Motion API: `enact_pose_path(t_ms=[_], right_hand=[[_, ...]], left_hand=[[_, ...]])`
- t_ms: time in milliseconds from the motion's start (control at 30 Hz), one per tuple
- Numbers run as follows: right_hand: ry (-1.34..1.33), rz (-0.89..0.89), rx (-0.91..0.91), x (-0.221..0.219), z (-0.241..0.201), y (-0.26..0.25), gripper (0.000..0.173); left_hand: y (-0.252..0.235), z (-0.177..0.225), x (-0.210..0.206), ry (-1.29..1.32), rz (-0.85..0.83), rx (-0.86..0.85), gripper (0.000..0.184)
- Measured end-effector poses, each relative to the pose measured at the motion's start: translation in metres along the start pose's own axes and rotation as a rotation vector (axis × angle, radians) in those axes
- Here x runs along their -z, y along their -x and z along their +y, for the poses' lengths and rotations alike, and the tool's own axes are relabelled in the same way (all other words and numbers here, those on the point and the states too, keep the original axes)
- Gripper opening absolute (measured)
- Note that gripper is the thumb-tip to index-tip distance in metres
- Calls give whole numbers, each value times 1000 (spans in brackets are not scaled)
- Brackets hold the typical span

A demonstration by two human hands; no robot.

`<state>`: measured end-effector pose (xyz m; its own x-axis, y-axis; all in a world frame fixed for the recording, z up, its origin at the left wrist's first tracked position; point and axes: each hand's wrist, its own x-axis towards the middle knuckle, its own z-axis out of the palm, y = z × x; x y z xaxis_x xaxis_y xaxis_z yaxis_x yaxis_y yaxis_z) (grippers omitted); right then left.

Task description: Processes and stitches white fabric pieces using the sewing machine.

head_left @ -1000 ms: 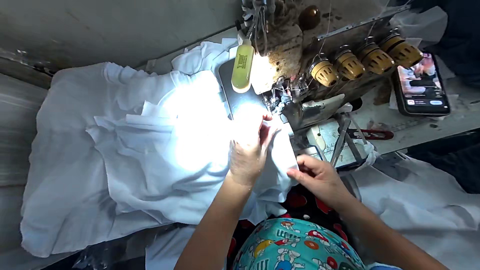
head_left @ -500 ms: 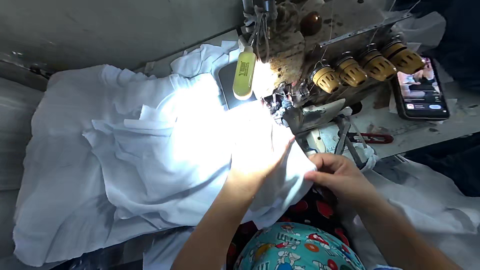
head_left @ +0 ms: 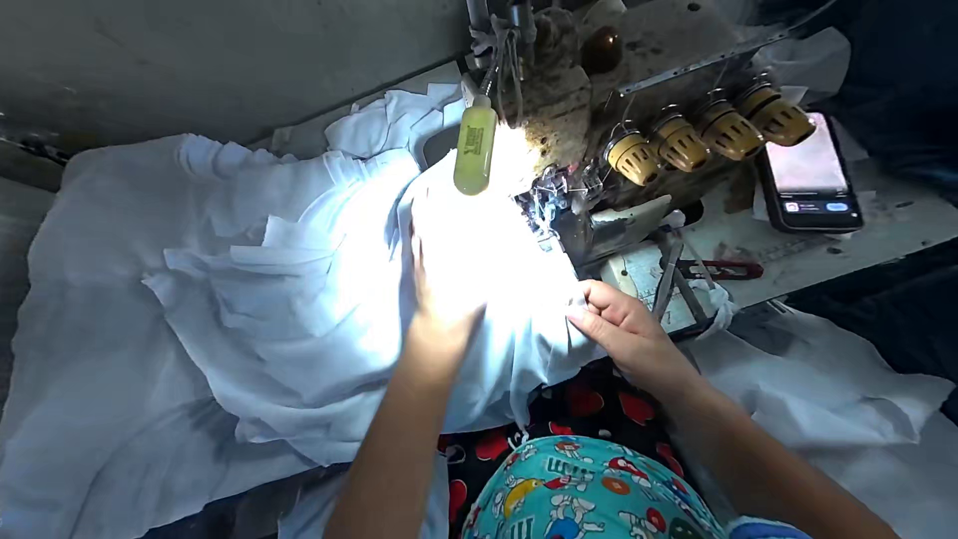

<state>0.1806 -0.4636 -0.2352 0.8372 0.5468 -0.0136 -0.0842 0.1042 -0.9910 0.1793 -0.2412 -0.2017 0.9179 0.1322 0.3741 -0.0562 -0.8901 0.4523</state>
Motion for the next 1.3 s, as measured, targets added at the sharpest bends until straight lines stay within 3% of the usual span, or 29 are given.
enact_pose_path(t_ms=[33,67,200,267,400,500,667,767,867,967,1100,1300], right_hand=[[30,-20,-7,0,2,4,12],[77,-45,-14,0,5,12,14],[232,-143,-11,1,23,58,21],[288,-152,36,0,31,79,22],[368,-128,249,0,27,104,18],[298,-167,292,-4,14,109,19],[149,-174,135,-9,9,115,16],[33,-201,-11,-10,3,120,16],[-94,-297,-132,-9,-4,123,20],[-167,-383,-173,-7,-9,122,21],[-152,-394,-216,-8,-12,127,20],[-131,-396,-287,-13,-9,135,17]], left_hand=[[14,18,1,10,113,-50,34],[31,33,1,72,137,-78,21],[115,56,-13,417,-156,126,35],[145,51,-22,608,-224,220,29],[171,48,-14,1122,-288,191,16],[181,56,-7,1356,-347,215,18],[215,61,-9,1375,-384,334,32],[220,65,7,1356,-233,189,35],[206,70,29,1302,-60,-21,20],[195,75,40,1054,-76,-208,7],[198,80,38,486,-205,-407,11],[211,82,36,345,-186,-469,12]])
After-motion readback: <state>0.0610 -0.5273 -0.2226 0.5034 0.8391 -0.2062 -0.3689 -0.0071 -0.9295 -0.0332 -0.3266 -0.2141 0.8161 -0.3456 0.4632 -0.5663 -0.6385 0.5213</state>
